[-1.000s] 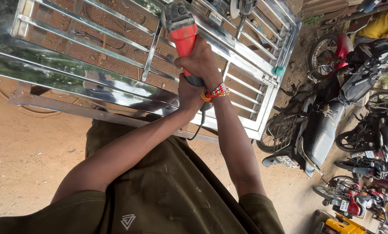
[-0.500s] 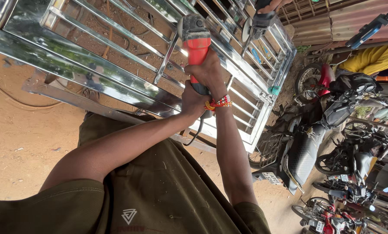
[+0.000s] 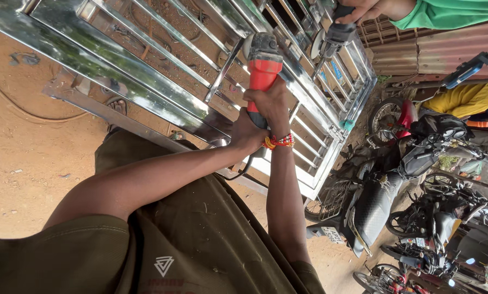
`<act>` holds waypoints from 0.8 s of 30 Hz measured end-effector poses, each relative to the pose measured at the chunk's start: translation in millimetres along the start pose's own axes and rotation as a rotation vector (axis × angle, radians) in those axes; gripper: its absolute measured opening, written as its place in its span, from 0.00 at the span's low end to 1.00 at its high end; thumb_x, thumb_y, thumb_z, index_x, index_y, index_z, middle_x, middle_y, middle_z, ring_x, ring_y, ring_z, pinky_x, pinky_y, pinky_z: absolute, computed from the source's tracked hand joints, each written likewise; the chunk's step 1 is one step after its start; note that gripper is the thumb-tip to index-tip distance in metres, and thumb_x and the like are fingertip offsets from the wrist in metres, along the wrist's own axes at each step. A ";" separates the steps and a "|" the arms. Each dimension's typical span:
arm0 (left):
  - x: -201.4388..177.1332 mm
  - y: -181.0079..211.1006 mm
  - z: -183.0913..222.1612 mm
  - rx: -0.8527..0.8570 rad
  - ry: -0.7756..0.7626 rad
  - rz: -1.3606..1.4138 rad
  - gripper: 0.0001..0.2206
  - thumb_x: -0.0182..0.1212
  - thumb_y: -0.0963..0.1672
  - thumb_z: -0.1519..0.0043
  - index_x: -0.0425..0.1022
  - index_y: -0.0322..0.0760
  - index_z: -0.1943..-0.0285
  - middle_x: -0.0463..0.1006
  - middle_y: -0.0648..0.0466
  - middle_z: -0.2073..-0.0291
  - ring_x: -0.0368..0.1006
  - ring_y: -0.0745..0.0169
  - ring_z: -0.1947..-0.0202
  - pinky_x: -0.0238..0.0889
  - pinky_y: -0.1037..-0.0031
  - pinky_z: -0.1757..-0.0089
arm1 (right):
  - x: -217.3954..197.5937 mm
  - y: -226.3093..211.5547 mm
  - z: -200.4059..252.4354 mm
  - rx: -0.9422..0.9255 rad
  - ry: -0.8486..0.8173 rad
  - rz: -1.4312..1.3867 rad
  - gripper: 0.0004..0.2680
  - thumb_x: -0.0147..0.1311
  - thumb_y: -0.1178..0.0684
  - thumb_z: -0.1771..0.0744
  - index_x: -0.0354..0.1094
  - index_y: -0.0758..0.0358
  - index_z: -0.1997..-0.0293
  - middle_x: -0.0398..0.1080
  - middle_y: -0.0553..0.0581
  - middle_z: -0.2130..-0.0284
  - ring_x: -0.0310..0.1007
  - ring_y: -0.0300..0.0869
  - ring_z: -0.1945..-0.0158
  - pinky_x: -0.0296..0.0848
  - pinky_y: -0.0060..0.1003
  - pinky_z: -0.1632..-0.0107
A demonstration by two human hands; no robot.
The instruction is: The person uses an angle grinder to smooth and polish the surfaces and joints of a metal gate. They move the rotating disc across the bars and frame, and occasionally wipe the metal with a small cloth.
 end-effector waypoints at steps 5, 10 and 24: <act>-2.6 -0.9 -12.9 0.064 0.033 0.109 0.34 0.75 0.44 0.61 0.60 0.32 0.47 0.80 0.43 0.57 0.81 0.49 0.55 0.73 0.65 0.56 | 4.7 -1.1 -13.0 0.013 0.028 0.027 0.19 0.67 0.52 0.48 0.69 0.73 0.62 0.76 0.62 0.73 0.77 0.46 0.70 0.75 0.40 0.65; -3.8 -1.4 -24.1 0.050 -0.017 0.079 0.32 0.76 0.44 0.60 0.62 0.33 0.48 0.79 0.43 0.57 0.80 0.50 0.55 0.73 0.65 0.55 | 3.4 -9.6 -18.2 0.021 0.096 0.096 0.20 0.67 0.52 0.48 0.69 0.73 0.61 0.77 0.63 0.71 0.78 0.48 0.69 0.76 0.41 0.64; 6.5 6.6 -30.9 0.085 0.012 0.167 0.33 0.77 0.43 0.63 0.63 0.33 0.50 0.79 0.47 0.56 0.80 0.55 0.55 0.73 0.69 0.54 | -3.0 6.4 -35.2 0.066 0.076 0.177 0.24 0.71 0.47 0.49 0.69 0.71 0.56 0.78 0.66 0.65 0.80 0.51 0.61 0.77 0.43 0.57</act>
Point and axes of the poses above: each hand's wrist, its own z-axis away from the middle knuckle, its own x-axis out of the palm, y = z × x, the point moved 2 cm from there along -z, towards the middle knuckle
